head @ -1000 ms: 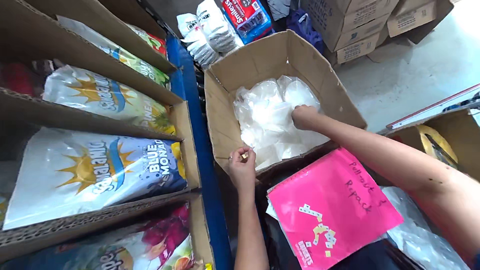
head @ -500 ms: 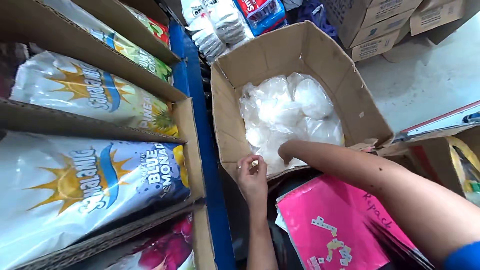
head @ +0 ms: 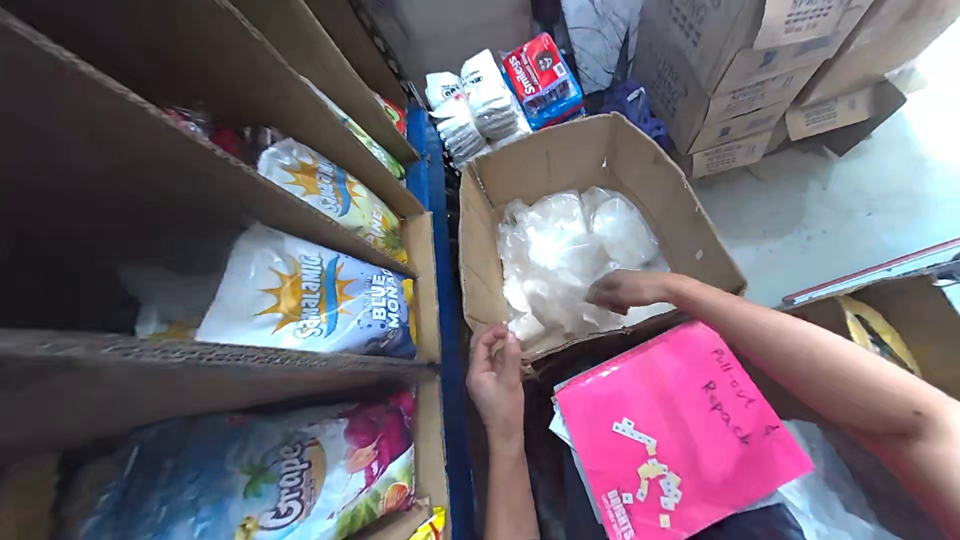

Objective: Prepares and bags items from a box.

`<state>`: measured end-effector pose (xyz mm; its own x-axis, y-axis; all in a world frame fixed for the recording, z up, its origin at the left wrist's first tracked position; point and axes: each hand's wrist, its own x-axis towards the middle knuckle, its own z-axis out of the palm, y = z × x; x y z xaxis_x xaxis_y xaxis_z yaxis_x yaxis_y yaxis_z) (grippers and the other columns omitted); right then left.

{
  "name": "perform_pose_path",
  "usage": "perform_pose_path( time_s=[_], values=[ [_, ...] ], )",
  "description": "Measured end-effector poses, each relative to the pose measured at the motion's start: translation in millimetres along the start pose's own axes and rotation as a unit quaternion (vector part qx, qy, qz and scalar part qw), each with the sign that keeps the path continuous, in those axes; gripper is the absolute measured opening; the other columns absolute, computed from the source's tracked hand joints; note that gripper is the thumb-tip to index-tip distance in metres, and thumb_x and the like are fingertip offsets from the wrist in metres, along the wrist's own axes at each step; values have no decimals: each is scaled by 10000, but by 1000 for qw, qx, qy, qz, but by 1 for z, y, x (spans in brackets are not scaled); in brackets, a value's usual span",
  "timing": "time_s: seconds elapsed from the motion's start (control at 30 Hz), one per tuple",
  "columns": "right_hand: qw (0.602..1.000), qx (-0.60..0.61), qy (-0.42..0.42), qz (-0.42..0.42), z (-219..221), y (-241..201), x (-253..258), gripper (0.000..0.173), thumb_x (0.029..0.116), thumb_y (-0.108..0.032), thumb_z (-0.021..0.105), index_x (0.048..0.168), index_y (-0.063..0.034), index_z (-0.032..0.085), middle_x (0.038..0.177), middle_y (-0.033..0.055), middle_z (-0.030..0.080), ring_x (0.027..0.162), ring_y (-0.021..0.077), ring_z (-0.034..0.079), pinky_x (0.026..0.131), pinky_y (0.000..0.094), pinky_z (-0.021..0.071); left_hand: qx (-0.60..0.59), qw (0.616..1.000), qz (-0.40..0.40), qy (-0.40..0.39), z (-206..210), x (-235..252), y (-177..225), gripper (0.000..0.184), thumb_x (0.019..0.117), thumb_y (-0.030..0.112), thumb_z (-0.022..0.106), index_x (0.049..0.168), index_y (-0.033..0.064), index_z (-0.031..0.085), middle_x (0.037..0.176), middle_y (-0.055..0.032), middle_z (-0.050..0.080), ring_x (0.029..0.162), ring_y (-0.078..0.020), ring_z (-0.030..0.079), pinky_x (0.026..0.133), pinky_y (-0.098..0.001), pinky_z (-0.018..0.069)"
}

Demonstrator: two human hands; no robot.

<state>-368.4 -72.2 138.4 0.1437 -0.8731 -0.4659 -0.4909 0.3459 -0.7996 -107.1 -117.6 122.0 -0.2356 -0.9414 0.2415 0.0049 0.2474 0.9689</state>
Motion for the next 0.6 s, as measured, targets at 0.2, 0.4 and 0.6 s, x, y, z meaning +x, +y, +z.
perform_pose_path(
  time_s=[0.2,0.4,0.6],
  values=[
    [939,156,194,-238,-7,-49,-79,315,1064,-208,423,880,-80,645,675,-129,592,620,-57,558,647,161,502,-46,997,51,-41,14,-7,57,141,971,69,555,1071,-11,615,1007,46,691,902,-22,691,782,-228,602],
    [731,357,323,-483,-17,-79,-120,300,1081,-318,472,935,-261,728,782,-129,699,612,-44,614,553,140,523,-37,978,185,-84,46,0,102,199,964,98,620,1077,-65,635,1081,-55,692,1013,-54,681,852,-231,595],
    [540,515,404,-530,3,-98,-164,458,1110,-248,329,872,-189,716,602,-116,619,528,-51,568,547,122,506,15,956,286,-66,85,-18,156,181,925,62,644,1008,-96,668,1046,-168,695,960,-88,696,804,-189,582]
  ],
)
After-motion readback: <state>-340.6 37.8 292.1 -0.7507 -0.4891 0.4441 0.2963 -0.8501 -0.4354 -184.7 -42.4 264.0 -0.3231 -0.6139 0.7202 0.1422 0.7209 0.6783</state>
